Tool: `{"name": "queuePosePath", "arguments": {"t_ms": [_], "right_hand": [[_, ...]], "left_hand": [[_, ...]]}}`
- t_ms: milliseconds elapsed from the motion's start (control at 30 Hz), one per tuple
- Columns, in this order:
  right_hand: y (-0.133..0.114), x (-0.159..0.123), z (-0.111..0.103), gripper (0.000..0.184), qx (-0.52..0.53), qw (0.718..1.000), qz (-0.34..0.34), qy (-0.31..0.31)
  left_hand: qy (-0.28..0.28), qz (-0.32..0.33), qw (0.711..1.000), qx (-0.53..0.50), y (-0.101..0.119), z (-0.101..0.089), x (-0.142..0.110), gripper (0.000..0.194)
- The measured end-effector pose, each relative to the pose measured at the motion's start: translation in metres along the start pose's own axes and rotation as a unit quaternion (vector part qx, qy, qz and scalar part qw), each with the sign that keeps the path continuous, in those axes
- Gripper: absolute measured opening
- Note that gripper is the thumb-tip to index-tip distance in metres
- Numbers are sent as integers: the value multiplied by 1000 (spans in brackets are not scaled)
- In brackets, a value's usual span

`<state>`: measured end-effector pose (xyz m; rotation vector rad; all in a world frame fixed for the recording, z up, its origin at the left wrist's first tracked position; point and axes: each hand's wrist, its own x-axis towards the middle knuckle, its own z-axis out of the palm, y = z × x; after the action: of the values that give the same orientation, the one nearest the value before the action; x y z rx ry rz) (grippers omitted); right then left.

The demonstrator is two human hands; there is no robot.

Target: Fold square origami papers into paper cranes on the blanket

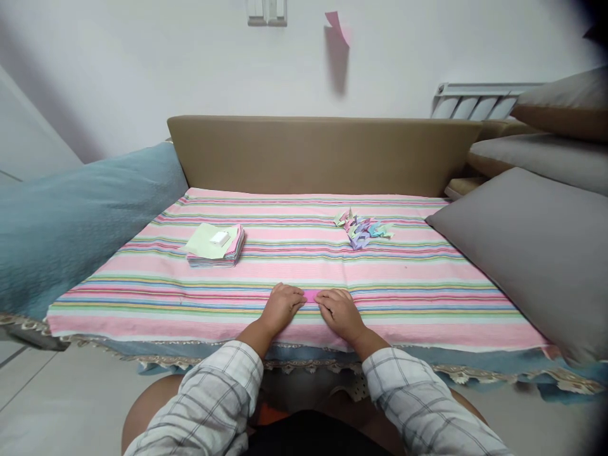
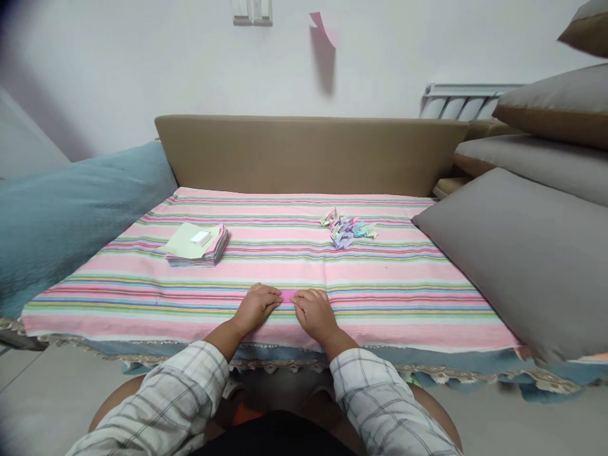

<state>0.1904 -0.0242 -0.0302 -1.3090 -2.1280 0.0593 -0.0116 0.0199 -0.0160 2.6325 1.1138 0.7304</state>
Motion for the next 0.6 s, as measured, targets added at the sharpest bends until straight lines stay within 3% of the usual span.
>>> {"name": "queuePosePath", "arguments": {"t_ms": [200,400,600], "right_hand": [[1,2,-1,20,19,1000,17,0],[1,12,-2,12,61,995,73,-22],[4,13,-1,9,61,996,64,-28]], "left_hand": [[17,34,999,14,0,0,0,17],[6,12,1000,9,1,0,0,14],[-9,16,1000,24,3,-3,1,14]]}}
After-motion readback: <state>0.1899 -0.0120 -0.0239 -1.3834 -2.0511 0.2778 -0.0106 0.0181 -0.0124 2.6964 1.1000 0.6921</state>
